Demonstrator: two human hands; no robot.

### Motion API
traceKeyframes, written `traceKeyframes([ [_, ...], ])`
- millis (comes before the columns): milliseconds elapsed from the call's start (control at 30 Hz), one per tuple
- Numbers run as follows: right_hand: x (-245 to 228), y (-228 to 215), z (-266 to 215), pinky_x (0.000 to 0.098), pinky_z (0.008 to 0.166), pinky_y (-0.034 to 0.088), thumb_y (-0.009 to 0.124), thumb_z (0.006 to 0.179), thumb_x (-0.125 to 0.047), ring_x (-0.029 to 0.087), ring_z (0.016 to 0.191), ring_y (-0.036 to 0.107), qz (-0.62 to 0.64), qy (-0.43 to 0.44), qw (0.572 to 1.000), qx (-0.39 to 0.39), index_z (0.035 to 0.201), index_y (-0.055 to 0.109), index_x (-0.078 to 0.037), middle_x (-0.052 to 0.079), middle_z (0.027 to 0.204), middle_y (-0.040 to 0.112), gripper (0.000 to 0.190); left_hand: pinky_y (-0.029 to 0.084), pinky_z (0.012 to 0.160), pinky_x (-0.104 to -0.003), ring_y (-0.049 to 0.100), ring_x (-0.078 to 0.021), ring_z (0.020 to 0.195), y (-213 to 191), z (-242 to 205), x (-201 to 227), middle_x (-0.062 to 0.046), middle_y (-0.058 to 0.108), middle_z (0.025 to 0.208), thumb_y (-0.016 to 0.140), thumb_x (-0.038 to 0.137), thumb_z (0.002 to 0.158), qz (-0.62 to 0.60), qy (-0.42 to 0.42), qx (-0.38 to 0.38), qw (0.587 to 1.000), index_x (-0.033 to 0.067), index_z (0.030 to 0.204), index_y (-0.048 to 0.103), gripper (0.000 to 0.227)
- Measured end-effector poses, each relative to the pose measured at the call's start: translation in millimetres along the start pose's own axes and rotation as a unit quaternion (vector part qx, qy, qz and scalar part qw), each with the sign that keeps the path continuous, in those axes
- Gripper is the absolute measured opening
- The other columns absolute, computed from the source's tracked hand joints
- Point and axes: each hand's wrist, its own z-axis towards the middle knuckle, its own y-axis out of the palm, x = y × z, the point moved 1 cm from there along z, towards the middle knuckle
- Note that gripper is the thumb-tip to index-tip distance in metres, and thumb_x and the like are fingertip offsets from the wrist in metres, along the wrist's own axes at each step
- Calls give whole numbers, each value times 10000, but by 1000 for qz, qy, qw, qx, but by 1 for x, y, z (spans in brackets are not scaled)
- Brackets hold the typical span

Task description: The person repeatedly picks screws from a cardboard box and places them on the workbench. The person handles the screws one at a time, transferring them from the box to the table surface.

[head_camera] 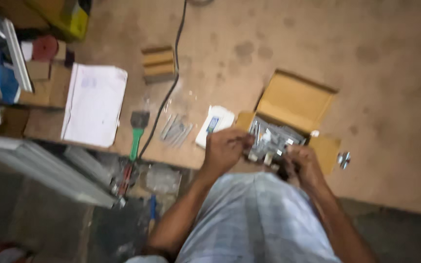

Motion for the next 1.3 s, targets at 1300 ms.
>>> traceKeyframes([
  [1300, -57, 43, -20, 337, 482, 414, 660, 927, -198, 167, 504, 507, -318, -240, 902, 165, 883, 719, -9, 85, 595, 592, 203, 599, 708, -258, 716, -126, 757, 0, -1, -23, -89, 769, 869, 767, 138, 920, -113, -181, -61, 975, -76, 1082, 753, 269],
])
